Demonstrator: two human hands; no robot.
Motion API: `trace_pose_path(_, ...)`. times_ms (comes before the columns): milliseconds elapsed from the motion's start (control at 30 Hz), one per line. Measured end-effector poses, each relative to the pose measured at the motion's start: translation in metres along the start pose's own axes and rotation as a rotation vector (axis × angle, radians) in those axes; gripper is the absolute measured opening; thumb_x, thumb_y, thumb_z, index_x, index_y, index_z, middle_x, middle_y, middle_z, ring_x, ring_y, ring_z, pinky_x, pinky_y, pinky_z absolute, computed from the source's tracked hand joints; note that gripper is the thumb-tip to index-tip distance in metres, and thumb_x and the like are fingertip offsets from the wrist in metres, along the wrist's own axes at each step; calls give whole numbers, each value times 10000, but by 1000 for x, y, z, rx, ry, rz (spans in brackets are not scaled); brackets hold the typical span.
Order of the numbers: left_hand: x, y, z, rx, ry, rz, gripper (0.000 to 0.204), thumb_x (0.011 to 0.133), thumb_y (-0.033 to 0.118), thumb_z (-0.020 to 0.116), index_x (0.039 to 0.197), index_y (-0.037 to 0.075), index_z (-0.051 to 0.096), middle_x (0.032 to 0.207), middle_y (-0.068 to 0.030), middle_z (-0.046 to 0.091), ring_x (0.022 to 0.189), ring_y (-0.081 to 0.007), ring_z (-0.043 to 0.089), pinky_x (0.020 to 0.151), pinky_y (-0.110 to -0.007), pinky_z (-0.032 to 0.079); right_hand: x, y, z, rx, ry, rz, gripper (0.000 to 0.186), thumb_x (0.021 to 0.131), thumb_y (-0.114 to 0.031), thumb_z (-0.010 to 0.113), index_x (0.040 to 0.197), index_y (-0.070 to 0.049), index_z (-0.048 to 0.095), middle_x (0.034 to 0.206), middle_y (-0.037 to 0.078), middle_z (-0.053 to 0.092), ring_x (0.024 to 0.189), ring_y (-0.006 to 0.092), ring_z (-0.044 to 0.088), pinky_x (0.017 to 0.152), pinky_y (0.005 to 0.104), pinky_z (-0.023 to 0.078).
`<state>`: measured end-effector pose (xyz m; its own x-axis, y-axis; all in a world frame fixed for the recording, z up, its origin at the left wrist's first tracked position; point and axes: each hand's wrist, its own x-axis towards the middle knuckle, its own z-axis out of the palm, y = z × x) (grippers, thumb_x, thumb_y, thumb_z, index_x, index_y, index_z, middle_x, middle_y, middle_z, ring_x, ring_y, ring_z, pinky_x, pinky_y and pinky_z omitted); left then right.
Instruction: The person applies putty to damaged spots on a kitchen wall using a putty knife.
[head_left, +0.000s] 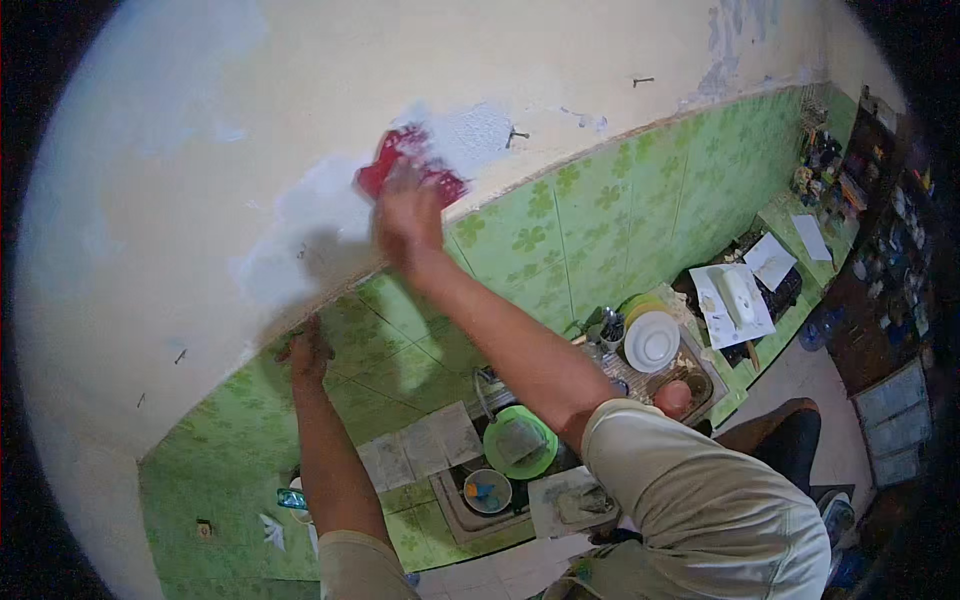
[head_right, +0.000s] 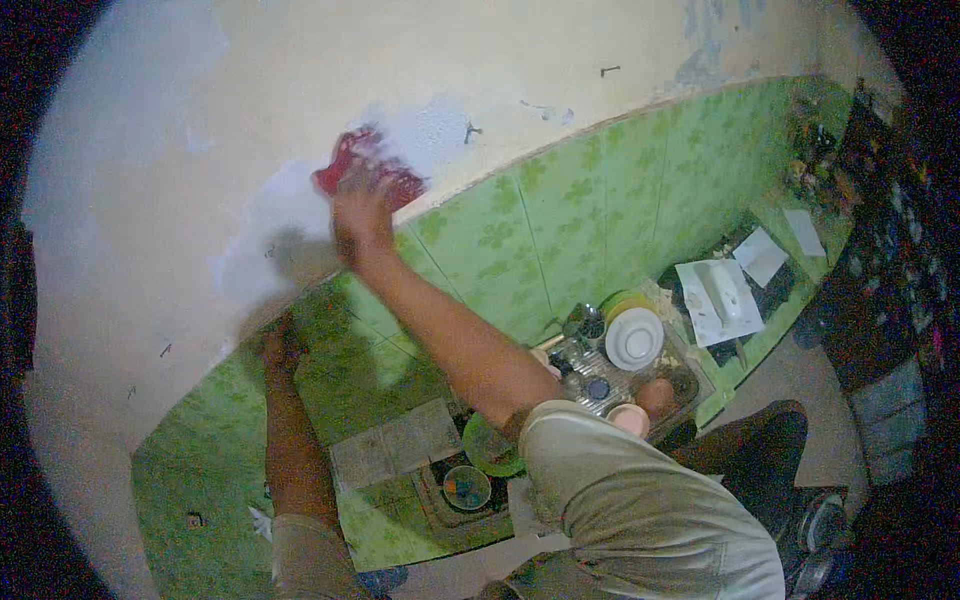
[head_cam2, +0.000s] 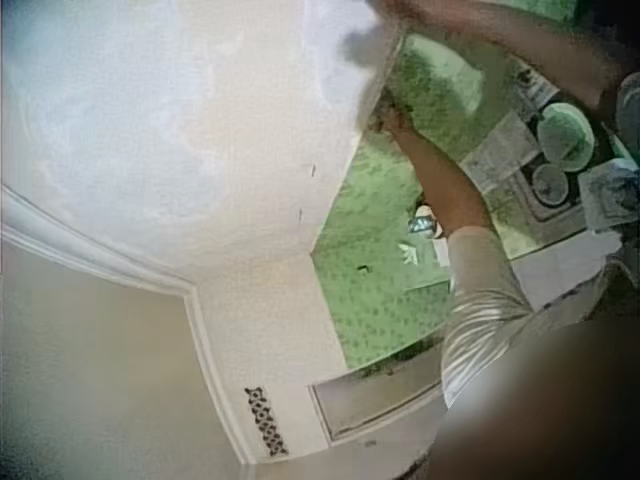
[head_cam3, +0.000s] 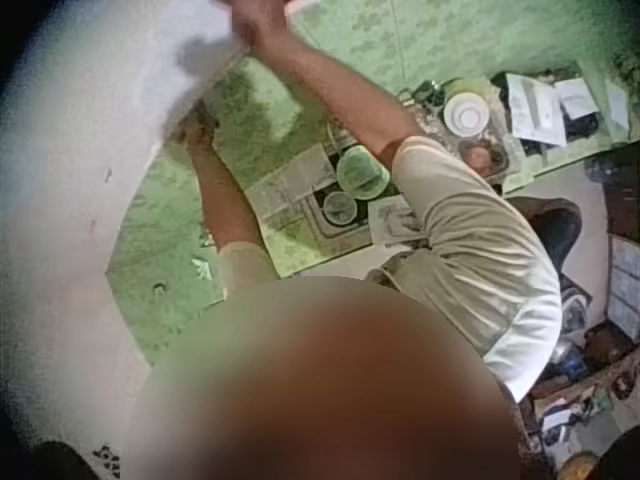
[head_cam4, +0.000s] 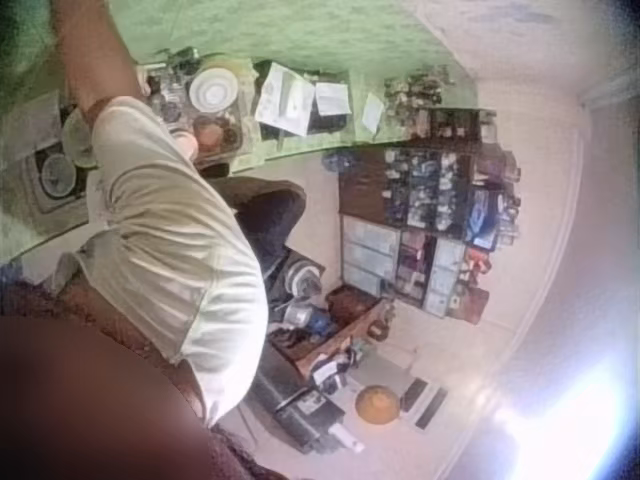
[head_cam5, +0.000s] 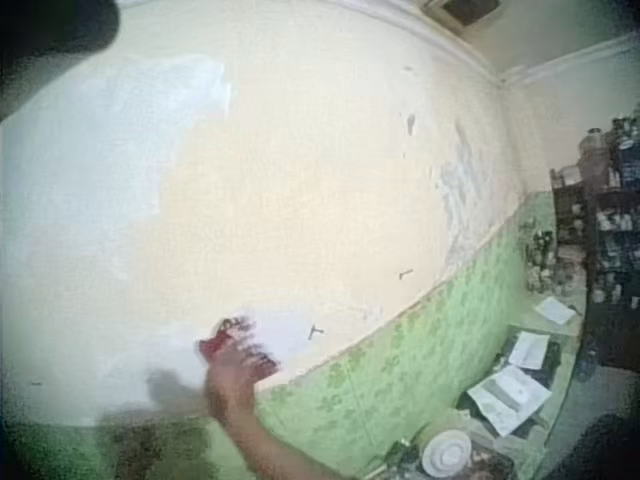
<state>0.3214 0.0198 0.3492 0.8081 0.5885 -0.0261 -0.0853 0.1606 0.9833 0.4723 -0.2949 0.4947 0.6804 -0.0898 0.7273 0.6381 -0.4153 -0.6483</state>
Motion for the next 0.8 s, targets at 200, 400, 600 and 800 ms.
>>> trace_pose_path(200,-40,21,18,91,25,-70,621,971,367,602,1446,20,401,1476,-103,437,1338,-276,414,1066,-449,355,-21,2,-56,107,114,-73,341,858,-117,605,1168,23,578,1052,214,654,807,371,670,714,447,543)
trace_pose_path(400,-4,4,41,12,8,-58,577,975,319,603,1434,23,419,1435,-111,484,1295,-272,472,1011,-449,430,31,34,-10,-241,149,-56,433,808,-62,553,1181,158,543,944,282,659,777,439,646,695,469,531)
trace_pose_path(600,-15,4,27,35,41,-108,564,1021,278,501,1491,17,333,1565,-116,313,1419,-263,319,1096,-406,336,-28,4,-26,1041,72,-34,316,814,-76,609,1109,35,593,1001,227,645,996,418,600,837,490,507)
trace_pose_path(800,39,-21,-58,-119,-159,31,561,1028,307,467,1506,51,323,1573,-76,307,1425,-228,315,1045,-409,368,27,22,-54,-109,247,-172,325,940,-257,576,1099,25,607,759,226,664,687,382,673,592,458,521)
